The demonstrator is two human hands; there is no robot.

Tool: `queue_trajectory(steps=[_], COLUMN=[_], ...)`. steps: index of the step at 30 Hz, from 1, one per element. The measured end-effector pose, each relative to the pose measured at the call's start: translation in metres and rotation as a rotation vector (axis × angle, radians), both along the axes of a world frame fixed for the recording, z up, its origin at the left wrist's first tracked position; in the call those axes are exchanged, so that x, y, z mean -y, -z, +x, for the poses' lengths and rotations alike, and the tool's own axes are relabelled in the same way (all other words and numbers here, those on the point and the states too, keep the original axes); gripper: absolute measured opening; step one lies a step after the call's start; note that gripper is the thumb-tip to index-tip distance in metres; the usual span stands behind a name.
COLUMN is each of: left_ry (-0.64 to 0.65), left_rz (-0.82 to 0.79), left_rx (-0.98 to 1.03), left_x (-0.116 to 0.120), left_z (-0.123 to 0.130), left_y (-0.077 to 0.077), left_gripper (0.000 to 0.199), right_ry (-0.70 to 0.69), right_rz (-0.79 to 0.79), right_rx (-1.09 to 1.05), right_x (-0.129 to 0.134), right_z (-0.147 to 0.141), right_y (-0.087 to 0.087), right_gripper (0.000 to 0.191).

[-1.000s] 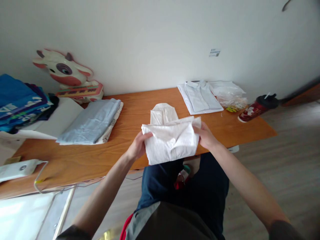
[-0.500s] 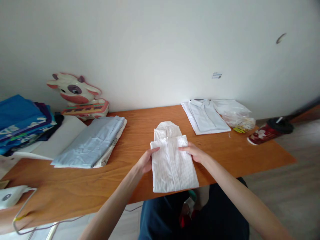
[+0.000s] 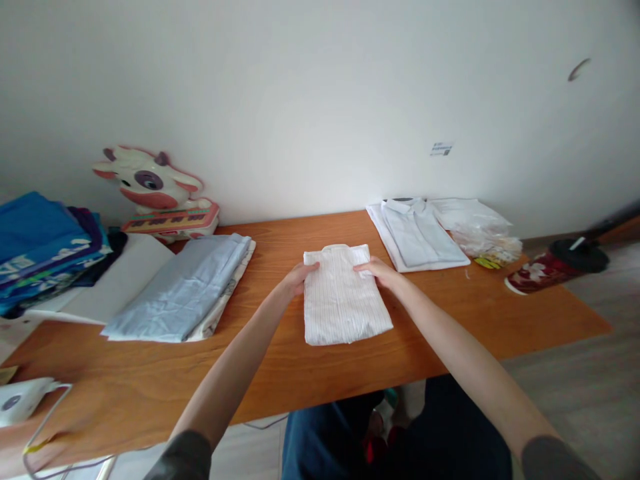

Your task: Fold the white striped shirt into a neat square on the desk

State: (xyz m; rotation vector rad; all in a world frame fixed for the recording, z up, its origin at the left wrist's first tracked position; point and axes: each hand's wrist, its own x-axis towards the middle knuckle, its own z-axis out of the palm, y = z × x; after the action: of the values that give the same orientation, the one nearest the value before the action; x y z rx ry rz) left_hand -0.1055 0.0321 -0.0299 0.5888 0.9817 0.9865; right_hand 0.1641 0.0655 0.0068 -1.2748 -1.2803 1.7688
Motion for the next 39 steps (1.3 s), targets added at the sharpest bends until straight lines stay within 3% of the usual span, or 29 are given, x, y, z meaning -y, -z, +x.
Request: queue_trajectory(steps=[3,8,11,13,16,19,21,24,28,32,36,39], left_ry=[-0.024,-0.138,-0.205,-0.195,-0.118,-0.068,-0.042,-0.004,0.050,0.057,0.002,0.017], left_rz=[0.056,0.079,0.061,0.026,0.015,0.099,0.199,0.300,0.336,0.365,0.326,0.268], left_rx=[0.031,0.003,0.006,0.030,-0.074,-0.382,-0.549,-0.804,-1.177,-1.179,-1.067,-1.183], left_x=[-0.004,0.017,0.066,0.112,0.173,0.205,0.211,0.212,0.221,0.230,0.232,0.236], left_z=[-0.001,-0.012,-0.023,-0.025,-0.016,0.002,0.013,0.022,0.027,0.031,0.033,0.038], left_y=[0.009,0.000,-0.005,-0.007,-0.009,-0.010,-0.010,-0.008,-0.011,-0.016,-0.013,-0.010], left_gripper=[0.050,0.046,0.049,0.051,0.052,0.058,0.054,0.043,0.054,0.054,0.055,0.058], right_ry=[0.026,0.085,0.205,0.208,0.042,-0.124,-0.141,-0.114,-0.129,-0.107,0.007,0.014], right_rz=[0.024,0.129,0.206,0.258,0.259,0.146,0.128,0.239,0.361,0.376,0.230,0.236], right_rx=[-0.057,-0.016,0.056,0.129,0.198,0.171,0.153,0.233,0.384,0.350,0.275,0.332], right_x=[-0.009,-0.007,0.030,0.068,0.125,0.163,0.175,0.181,0.186,0.192,0.197,0.199], right_z=[-0.001,0.014,0.042,0.064,0.086,0.089,0.085,0.080,0.083,0.084,0.079,0.079], right_y=[0.016,0.029,0.028,0.025,0.018,0.012,0.012,0.019,0.029,0.031,0.029,0.034], right_gripper=[0.040,0.050,0.063,0.056,0.045,0.049,0.051,0.044,0.050,0.040,0.039,0.041])
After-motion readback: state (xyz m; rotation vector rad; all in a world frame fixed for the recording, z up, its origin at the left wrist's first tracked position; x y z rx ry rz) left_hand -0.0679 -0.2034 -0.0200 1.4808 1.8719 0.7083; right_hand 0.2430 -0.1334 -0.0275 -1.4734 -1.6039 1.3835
